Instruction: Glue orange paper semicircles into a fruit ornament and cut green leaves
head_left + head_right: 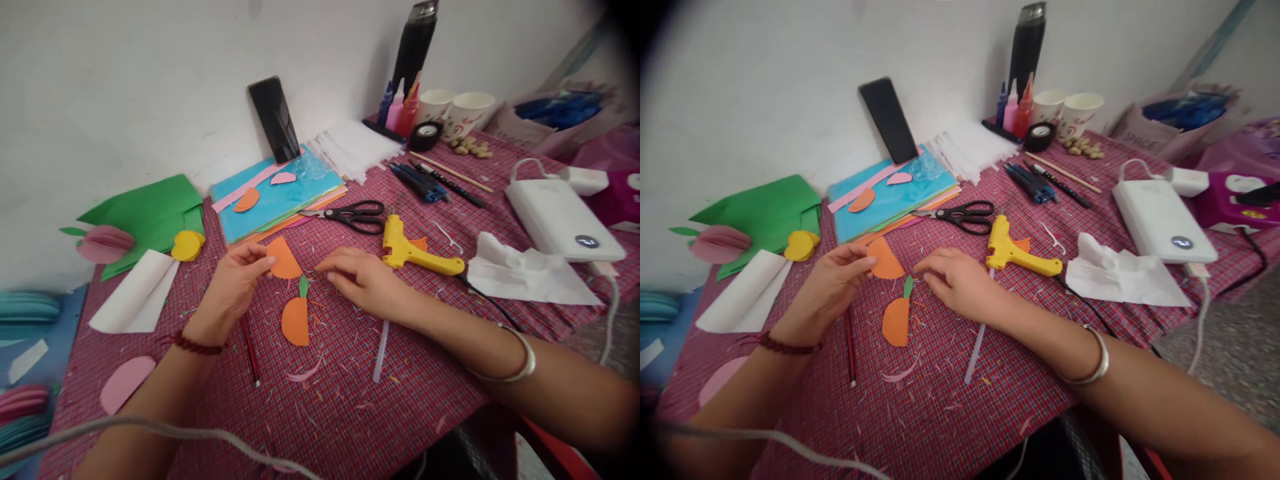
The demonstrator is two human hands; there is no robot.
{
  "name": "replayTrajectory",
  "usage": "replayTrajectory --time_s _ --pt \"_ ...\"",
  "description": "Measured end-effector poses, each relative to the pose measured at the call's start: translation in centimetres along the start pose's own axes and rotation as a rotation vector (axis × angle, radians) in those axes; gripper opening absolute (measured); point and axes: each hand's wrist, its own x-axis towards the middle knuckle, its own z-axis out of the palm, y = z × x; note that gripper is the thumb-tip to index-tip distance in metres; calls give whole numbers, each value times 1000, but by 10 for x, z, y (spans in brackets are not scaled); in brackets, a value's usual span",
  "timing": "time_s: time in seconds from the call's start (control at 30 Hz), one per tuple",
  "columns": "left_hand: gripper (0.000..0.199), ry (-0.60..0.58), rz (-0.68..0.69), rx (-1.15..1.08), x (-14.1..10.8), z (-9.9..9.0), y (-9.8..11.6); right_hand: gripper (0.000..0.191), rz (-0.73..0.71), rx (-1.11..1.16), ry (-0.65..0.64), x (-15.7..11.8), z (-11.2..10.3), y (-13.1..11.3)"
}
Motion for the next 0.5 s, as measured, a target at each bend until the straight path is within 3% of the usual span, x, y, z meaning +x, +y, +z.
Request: replayTrajectory --time_s 0.1,0.2,0.3,0.5 --pt "26 -86 -121 -177 -16 7 6 16 139 461 -63 0 4 -7" --pt "25 -199 -156 -250 -27 20 10 33 213 893 -230 0 7 -12" --pt "25 -276 -169 -283 -33 31 11 47 253 983 -282 -1 5 -15" --pt "23 -314 -169 -310 -35 39 10 50 270 982 -245 -1 2 -15"
